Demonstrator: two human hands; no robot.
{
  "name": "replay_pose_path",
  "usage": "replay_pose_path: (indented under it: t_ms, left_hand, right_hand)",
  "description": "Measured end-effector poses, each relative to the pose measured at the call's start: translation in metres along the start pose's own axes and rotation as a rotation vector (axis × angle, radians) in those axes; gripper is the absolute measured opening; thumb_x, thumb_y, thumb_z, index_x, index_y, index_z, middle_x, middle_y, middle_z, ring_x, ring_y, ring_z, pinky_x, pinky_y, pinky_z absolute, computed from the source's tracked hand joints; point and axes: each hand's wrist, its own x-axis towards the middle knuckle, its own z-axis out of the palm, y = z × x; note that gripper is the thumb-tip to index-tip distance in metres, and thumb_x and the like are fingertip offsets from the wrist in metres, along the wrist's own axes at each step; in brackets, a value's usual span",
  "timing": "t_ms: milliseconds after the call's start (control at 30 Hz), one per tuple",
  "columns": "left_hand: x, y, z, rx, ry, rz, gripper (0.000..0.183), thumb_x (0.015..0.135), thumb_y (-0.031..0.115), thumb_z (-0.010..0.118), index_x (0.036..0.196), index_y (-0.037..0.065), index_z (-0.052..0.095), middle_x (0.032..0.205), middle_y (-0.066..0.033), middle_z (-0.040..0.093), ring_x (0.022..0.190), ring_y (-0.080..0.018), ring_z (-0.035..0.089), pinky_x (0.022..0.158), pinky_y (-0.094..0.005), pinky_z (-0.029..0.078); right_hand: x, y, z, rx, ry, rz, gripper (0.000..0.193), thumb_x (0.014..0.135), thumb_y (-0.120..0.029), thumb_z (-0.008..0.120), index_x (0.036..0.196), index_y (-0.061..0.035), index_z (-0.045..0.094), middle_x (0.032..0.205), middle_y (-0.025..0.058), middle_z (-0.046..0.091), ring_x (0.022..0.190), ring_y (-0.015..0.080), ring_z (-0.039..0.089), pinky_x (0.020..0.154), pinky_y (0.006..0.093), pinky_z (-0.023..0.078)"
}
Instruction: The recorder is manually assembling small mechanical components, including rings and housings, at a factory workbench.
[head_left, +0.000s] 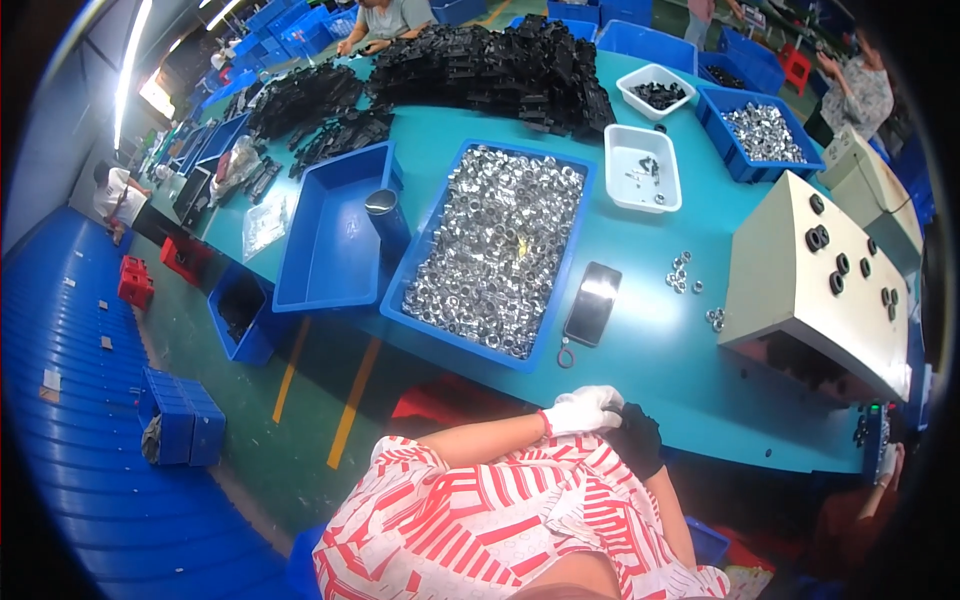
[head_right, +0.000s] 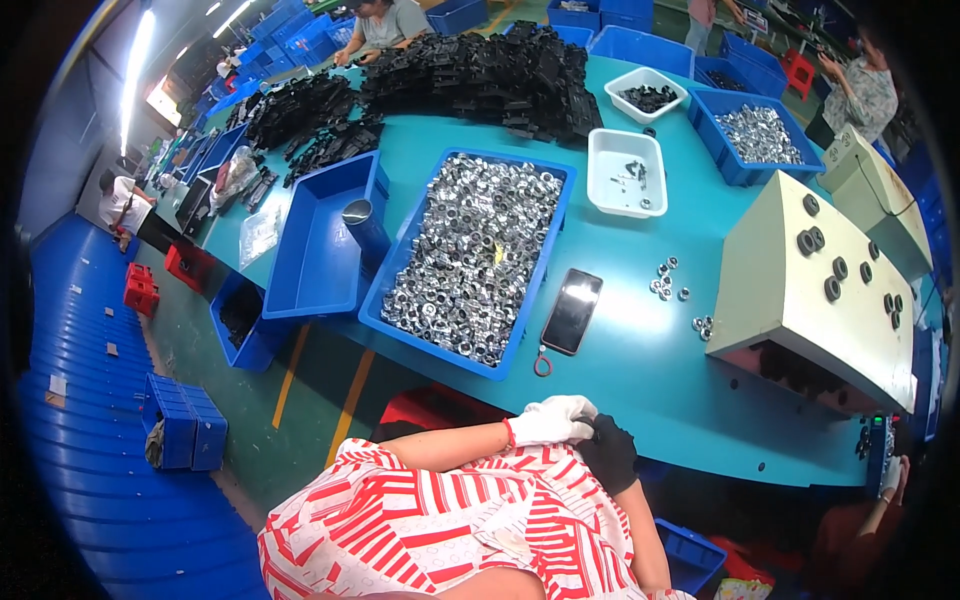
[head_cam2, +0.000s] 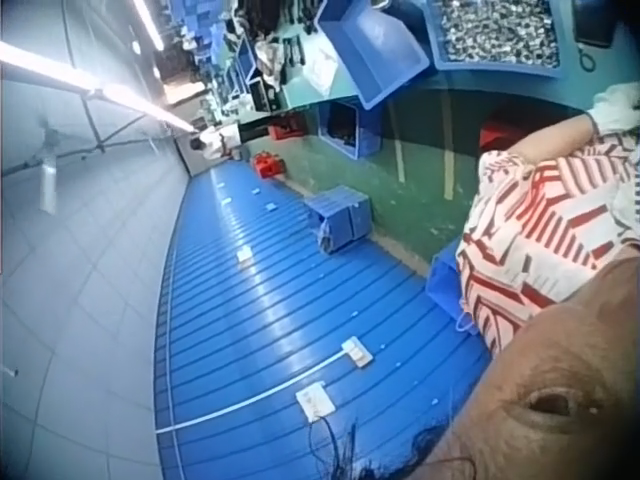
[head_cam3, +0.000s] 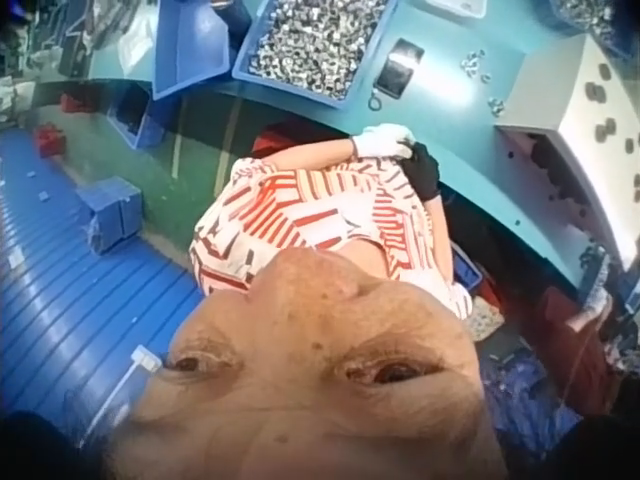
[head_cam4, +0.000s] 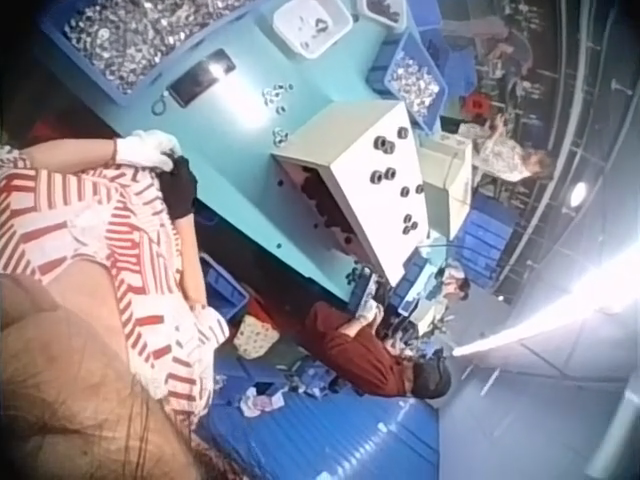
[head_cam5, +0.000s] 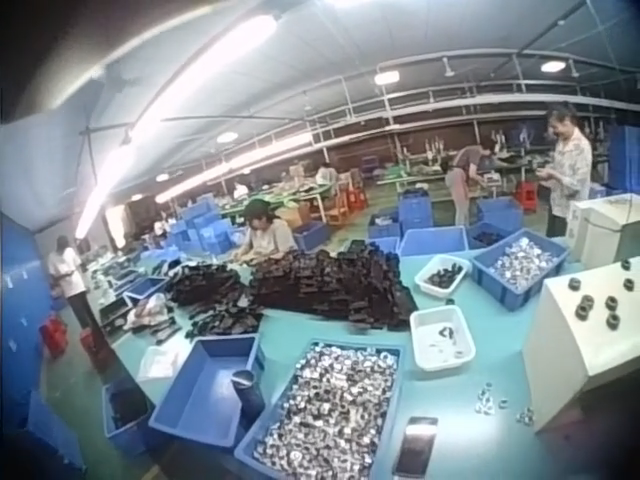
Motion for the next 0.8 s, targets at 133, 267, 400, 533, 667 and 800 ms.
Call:
replay_pose_path:
  t_ms: [133, 267, 400, 533, 667, 800]
  left_hand:
    - [0.003, -0.005, 0.006, -0.314, -0.076, -0.075, 0.029, 0.08, 0.014, 0.062, 0.103, -0.002, 0.056, 0.076, -0.0054, 0.06, 0.064, -0.01, 0.055, 0.056, -0.0221, 0.045]
    - [0.01, -0.007, 0.003, -0.575, -0.13, -0.025, 0.03, 0.081, 0.011, 0.061, 0.107, -0.003, 0.055, 0.074, -0.0038, 0.056, 0.063, -0.0084, 0.052, 0.054, -0.021, 0.043]
    - [0.029, -0.011, -0.023, 0.445, 0.225, 0.992, 0.03, 0.07, 0.01, 0.066, 0.1, 0.01, 0.065, 0.095, -0.0136, 0.064, 0.084, -0.0277, 0.063, 0.074, -0.0323, 0.05]
    - [0.02, 0.02, -0.024, -0.835, -0.093, -0.033, 0.047, 0.084, 0.009, 0.054, 0.124, -0.011, 0.04, 0.1, -0.0117, 0.059, 0.074, -0.0126, 0.057, 0.064, -0.0228, 0.049]
    - [0.031, -0.007, -0.017, -0.87, -0.124, -0.098, 0.045, 0.084, 0.007, 0.053, 0.123, -0.011, 0.04, 0.098, -0.0108, 0.057, 0.077, -0.0141, 0.059, 0.068, -0.0235, 0.052]
    - [0.022, 0.0, -0.01, -0.846, -0.11, -0.094, 0.041, 0.085, 0.007, 0.053, 0.12, -0.01, 0.043, 0.095, -0.0097, 0.057, 0.078, -0.013, 0.06, 0.069, -0.0236, 0.053]
  right_hand:
    - [-0.008, 0.01, 0.008, -0.009, 0.108, -0.037, 0.032, 0.065, -0.021, 0.071, 0.088, -0.0083, 0.052, 0.072, 0.0147, 0.06, 0.066, 0.0355, 0.061, 0.056, 0.0439, 0.047]
    - [-0.005, 0.009, 0.007, 0.179, 0.183, -0.006, 0.037, 0.069, -0.024, 0.072, 0.098, -0.0069, 0.055, 0.081, 0.0169, 0.061, 0.077, 0.0369, 0.061, 0.063, 0.0414, 0.048]
    - [0.024, 0.042, 0.016, 0.262, 0.222, -0.147, 0.034, 0.075, -0.019, 0.07, 0.103, -0.0057, 0.057, 0.085, 0.015, 0.061, 0.076, 0.0333, 0.059, 0.064, 0.0367, 0.048]
    - [0.032, 0.006, -0.008, 0.965, 0.143, 0.169, 0.029, 0.08, -0.011, 0.068, 0.106, -0.0036, 0.057, 0.081, 0.0007, 0.061, 0.069, 0.0067, 0.055, 0.059, 0.023, 0.046]
    - [0.027, 0.008, -0.01, 0.892, 0.108, 0.2, 0.032, 0.081, -0.013, 0.066, 0.11, -0.0036, 0.057, 0.083, 0.0039, 0.062, 0.069, 0.0074, 0.057, 0.06, 0.0231, 0.047]
    - [0.016, 0.015, -0.005, 0.643, 0.156, 0.088, 0.039, 0.08, -0.016, 0.067, 0.114, -0.0038, 0.055, 0.088, 0.0091, 0.064, 0.073, 0.0142, 0.061, 0.067, 0.0272, 0.049]
